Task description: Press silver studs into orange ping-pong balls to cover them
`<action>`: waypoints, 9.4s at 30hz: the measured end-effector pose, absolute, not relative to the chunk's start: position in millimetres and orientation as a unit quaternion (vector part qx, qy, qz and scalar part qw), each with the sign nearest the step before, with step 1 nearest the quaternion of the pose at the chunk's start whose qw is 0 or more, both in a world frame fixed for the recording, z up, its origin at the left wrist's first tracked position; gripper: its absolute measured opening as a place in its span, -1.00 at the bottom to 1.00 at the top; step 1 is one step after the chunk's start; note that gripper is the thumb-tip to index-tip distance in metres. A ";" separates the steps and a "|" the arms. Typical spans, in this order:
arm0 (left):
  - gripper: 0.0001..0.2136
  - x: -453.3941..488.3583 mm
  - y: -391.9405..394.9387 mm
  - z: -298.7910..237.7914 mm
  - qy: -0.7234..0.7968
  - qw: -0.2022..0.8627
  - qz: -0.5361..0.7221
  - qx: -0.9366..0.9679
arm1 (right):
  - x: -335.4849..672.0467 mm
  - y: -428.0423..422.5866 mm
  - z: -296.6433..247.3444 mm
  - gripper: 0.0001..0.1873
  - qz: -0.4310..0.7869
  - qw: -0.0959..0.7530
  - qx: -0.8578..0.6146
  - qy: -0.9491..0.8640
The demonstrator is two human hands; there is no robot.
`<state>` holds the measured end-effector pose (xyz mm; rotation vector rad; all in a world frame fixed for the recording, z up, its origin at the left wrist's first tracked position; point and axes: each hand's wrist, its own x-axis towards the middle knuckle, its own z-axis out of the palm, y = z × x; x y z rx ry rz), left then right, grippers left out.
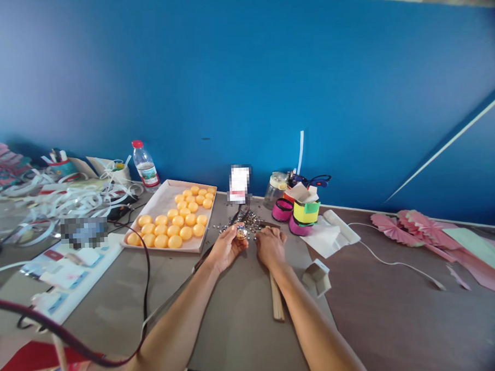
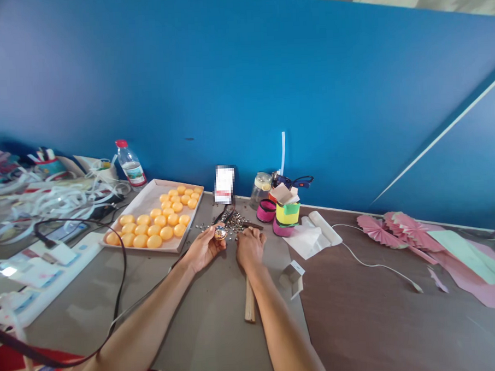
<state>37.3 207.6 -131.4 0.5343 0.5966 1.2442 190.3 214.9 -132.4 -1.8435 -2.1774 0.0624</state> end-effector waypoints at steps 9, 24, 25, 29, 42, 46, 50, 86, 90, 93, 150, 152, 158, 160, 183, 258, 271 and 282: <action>-0.63 36.6 207.6 -129.6 0.280 0.736 0.569 0.239 | 188.6 210.6 -127.9 -0.69 0.034 0.171 -0.603 -0.779; -0.71 33.2 210.4 -127.1 0.286 0.712 0.599 0.228 | 173.4 205.6 -126.0 -0.70 0.031 0.136 -0.544 -0.827; -0.71 33.2 210.6 -127.9 0.286 0.712 0.599 0.228 | 173.6 205.7 -125.9 -0.69 0.028 0.131 -0.549 -0.825; -0.70 32.6 211.6 -131.0 0.281 0.714 0.596 0.238 | 173.8 207.7 -126.5 -0.73 0.037 0.082 -0.556 -0.827; -0.71 31.8 211.6 -129.4 0.280 0.711 0.604 0.226 | 172.0 207.1 -126.2 -0.75 0.049 0.094 -0.515 -0.851; -0.72 31.3 212.6 -130.5 0.285 0.710 0.605 0.220 | 173.8 207.1 -127.2 -0.76 0.065 0.137 -0.520 -0.840; -0.73 31.3 212.8 -131.3 0.283 0.711 0.603 0.226 | 177.1 208.1 -130.2 -0.79 0.159 0.301 -0.537 -0.771; -0.60 37.5 207.5 -135.5 0.293 0.717 0.547 0.319 | 180.8 216.2 -126.4 -0.76 0.651 0.478 -0.383 -0.449; -0.56 37.4 208.1 -136.3 0.290 0.723 0.539 0.321 | 182.8 216.4 -124.8 -0.76 0.659 0.459 -0.382 -0.457; -0.53 37.9 208.6 -137.5 0.295 0.722 0.538 0.320 | 184.2 216.7 -124.8 -0.75 0.661 0.447 -0.390 -0.459; -0.67 29.0 212.2 -133.3 0.267 0.736 0.574 0.241 | 185.0 211.4 -131.3 -0.76 0.066 0.156 -0.555 -0.814; -0.67 28.8 212.5 -133.5 0.269 0.737 0.572 0.239 | 186.4 211.8 -131.6 -0.76 0.076 0.212 -0.549 -0.805; -0.65 29.5 212.7 -132.3 0.277 0.737 0.569 0.238 | 185.1 217.5 -132.6 -0.81 0.238 0.465 -0.502 -0.689; -0.66 29.9 212.5 -132.1 0.278 0.735 0.571 0.236 | 183.6 219.8 -133.7 -0.83 0.343 0.510 -0.499 -0.611; -0.60 33.3 209.4 -127.8 0.312 0.698 0.587 0.266 | 178.0 220.4 -130.9 -0.69 0.622 0.569 -0.410 -0.349; -0.59 34.9 210.4 -130.8 0.305 0.684 0.589 0.305 | 181.1 211.2 -132.9 -0.76 0.048 0.127 -0.594 -0.793; -0.58 35.1 210.4 -129.2 0.316 0.677 0.590 0.307 | 177.9 211.7 -124.9 -0.89 0.379 0.479 -0.518 -0.599; -0.57 35.9 209.1 -128.1 0.309 0.683 0.583 0.313 | 170.4 214.0 -128.2 -0.82 0.575 0.549 -0.396 -0.458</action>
